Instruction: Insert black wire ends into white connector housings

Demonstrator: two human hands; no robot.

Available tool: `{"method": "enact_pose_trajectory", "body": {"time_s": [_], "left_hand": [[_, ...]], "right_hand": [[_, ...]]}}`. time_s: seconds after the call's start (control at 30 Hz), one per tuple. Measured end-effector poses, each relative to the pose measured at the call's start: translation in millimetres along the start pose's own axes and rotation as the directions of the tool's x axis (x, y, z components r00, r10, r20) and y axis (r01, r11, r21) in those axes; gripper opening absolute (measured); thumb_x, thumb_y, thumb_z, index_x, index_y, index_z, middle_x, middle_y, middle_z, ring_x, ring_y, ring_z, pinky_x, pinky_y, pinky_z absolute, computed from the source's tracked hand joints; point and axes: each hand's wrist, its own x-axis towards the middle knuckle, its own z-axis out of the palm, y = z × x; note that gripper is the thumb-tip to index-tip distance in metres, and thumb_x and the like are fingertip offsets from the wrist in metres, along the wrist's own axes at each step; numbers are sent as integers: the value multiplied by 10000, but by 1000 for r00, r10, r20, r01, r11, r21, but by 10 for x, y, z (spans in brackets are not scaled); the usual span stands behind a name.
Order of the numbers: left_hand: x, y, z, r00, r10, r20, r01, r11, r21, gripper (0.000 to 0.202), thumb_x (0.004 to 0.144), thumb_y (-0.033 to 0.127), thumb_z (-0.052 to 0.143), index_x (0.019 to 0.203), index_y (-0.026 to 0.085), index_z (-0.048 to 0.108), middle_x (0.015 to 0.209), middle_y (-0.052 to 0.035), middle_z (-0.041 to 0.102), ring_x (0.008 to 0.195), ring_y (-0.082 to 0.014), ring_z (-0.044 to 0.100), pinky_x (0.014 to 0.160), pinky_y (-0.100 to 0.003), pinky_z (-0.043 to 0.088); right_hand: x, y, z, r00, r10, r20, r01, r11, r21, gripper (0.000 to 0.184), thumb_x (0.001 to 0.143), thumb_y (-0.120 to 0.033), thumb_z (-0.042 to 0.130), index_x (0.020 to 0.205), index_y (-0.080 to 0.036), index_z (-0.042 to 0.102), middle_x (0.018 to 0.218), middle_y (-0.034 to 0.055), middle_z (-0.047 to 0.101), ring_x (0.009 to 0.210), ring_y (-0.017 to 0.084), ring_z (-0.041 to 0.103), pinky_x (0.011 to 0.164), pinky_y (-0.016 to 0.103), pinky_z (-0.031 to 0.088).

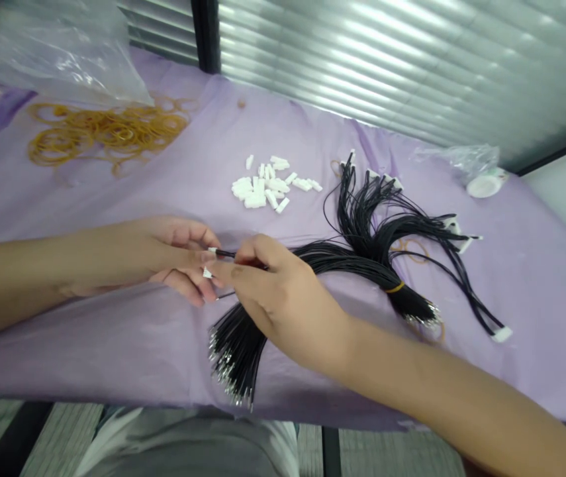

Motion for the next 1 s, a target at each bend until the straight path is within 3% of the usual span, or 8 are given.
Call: {"method": "enact_pose_trajectory", "body": {"time_s": [0.1, 0.23, 0.33, 0.6, 0.83, 1.0], "left_hand": [[4, 9, -2, 1000, -8, 16, 8, 1000, -3, 122, 735, 208, 583, 834, 155, 535, 727, -42, 669, 702, -209, 664, 690, -355, 526], [13, 6, 8, 1000, 6, -26, -6, 1000, 14, 125, 742, 208, 571, 833, 144, 513, 692, -49, 668, 655, -205, 663, 640, -342, 529], [18, -3, 13, 1000, 0, -24, 1, 999, 34, 118, 752, 203, 554, 834, 145, 492, 668, -46, 669, 641, -205, 663, 632, -341, 528], [5, 11, 54, 998, -7, -68, 9, 999, 41, 93, 748, 194, 555, 810, 139, 511, 698, -66, 681, 670, -209, 669, 637, -310, 524], [-3, 43, 118, 990, -19, -141, 25, 999, 40, 23, 767, 152, 522, 770, 134, 508, 655, -53, 664, 609, -197, 662, 608, -313, 528], [-34, 38, 148, 987, 1, -160, 15, 995, 95, 101, 768, 200, 557, 804, 139, 485, 666, -51, 660, 657, -196, 661, 657, -322, 534]], "right_hand": [[8, 16, 42, 996, 82, -26, -82, 997, -4, 243, 796, -101, 564, 1036, -134, 555, 839, 29, 585, 765, 78, 556, 677, 178, 441], [34, 21, 94, 971, 235, -51, -233, 971, 47, 272, 723, -131, 660, 900, -132, 454, 739, -23, 602, 651, 59, 579, 589, 144, 430], [46, 21, 117, 968, 248, -46, -246, 968, 46, 276, 718, -145, 668, 838, -150, 420, 711, -34, 593, 614, 60, 570, 558, 150, 417], [8, 50, 168, 993, 74, -95, -85, 989, -122, 266, 818, -216, 560, 702, -179, 324, 717, -6, 594, 625, 91, 530, 549, 211, 375], [54, 54, 274, 985, -73, -158, 55, 992, -114, 254, 849, -181, 505, 676, -181, 319, 667, 18, 525, 640, 108, 502, 565, 221, 392], [63, 91, 319, 983, -107, -146, 92, 990, -107, 217, 856, -151, 474, 697, -176, 329, 665, 20, 478, 624, 109, 462, 571, 236, 396]]}}
